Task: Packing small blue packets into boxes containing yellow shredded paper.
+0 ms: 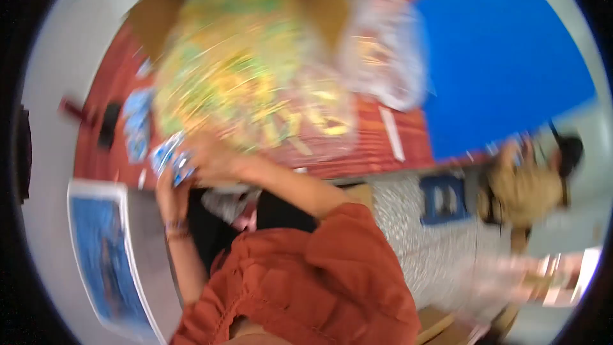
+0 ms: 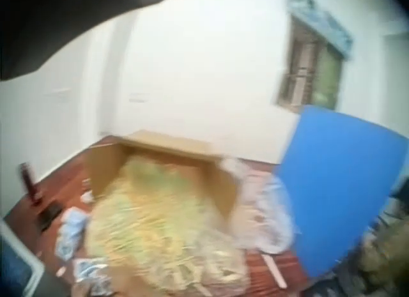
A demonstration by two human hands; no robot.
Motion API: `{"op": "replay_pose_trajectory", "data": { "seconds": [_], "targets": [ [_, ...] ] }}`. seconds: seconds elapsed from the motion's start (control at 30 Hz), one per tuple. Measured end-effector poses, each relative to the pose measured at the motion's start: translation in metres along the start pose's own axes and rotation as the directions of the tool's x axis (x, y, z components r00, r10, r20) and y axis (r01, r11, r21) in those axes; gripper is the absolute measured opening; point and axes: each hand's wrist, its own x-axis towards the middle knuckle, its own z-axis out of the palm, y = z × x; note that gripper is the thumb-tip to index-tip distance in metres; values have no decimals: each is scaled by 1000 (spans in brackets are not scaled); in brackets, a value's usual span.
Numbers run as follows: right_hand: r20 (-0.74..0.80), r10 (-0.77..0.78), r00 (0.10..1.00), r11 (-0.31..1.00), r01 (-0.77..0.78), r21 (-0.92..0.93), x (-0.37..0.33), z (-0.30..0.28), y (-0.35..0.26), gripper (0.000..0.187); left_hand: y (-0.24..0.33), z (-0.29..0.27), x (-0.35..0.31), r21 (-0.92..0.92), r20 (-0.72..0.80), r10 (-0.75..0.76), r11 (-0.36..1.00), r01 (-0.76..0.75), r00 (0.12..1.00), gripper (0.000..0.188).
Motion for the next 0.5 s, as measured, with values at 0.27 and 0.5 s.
{"op": "replay_pose_trajectory", "data": {
  "seconds": [0.27, 0.5],
  "targets": [
    [-114, 143, 983, 969, -163, -186, -59, -61, -38, 16, -54, 26, 20, -3, 227, -43, 999, 45, 973, 22],
    [-974, -227, 14, 919, -329, -219, -81, -316, -157, 52, -21, 27, 9, -73, 136, -61, 995, 71, 989, 19]
  ]
}}
